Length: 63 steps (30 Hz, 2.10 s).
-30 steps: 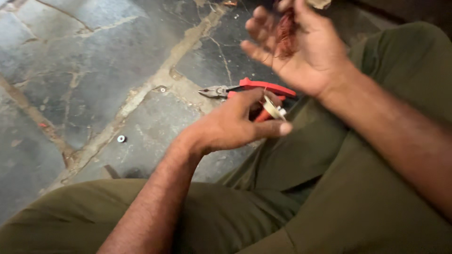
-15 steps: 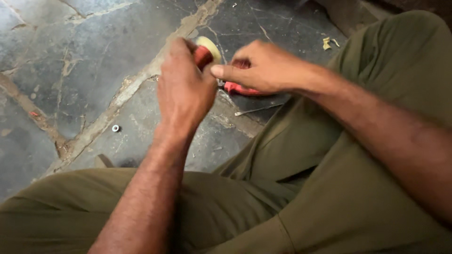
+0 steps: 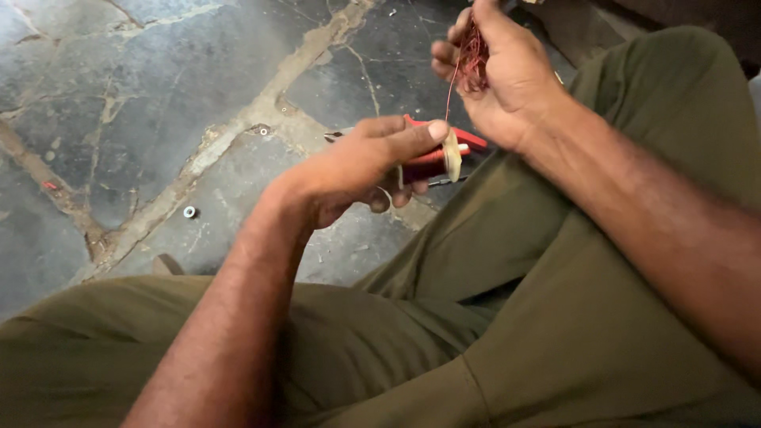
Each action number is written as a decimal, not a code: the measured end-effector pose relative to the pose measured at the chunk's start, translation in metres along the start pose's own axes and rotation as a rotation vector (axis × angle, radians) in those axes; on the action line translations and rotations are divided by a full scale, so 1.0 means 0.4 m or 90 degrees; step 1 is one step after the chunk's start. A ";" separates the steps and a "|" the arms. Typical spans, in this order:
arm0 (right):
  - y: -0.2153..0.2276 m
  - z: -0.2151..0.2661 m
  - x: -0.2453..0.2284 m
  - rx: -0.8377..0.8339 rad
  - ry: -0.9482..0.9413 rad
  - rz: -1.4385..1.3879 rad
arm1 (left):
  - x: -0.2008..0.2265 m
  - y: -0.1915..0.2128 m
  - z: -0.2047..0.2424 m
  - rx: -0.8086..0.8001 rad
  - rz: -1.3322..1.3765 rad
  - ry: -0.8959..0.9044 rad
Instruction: The person sits on the floor and winds a copper wire around a small cylindrical bobbin. They use pliers to cut the wire and continue wrapping it by hand.
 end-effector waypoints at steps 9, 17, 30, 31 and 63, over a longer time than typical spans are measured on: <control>-0.062 0.041 -0.050 -0.173 -0.209 -0.246 | -0.040 0.091 -0.018 0.338 0.073 0.013; -0.052 0.020 -0.030 -0.049 0.235 0.735 | -0.003 0.094 0.024 0.135 0.244 -0.054; -0.132 0.123 0.057 -0.505 -0.132 1.130 | -0.054 0.223 0.026 0.687 -0.062 -0.181; -0.128 0.125 0.052 -0.491 -0.118 0.994 | -0.060 0.226 0.024 0.673 -0.025 -0.144; -0.056 0.044 -0.041 0.017 0.160 0.617 | 0.007 0.061 0.022 0.163 -0.294 -0.023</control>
Point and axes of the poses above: each hand's wrist, its own z-axis away from the middle knuckle, its own y-axis out of the back of the hand, x = y × z, the point moved 4 cm from there along -z, towards the middle knuckle, and after that the axes turned 1 degree about x, right-handed, at the moved point
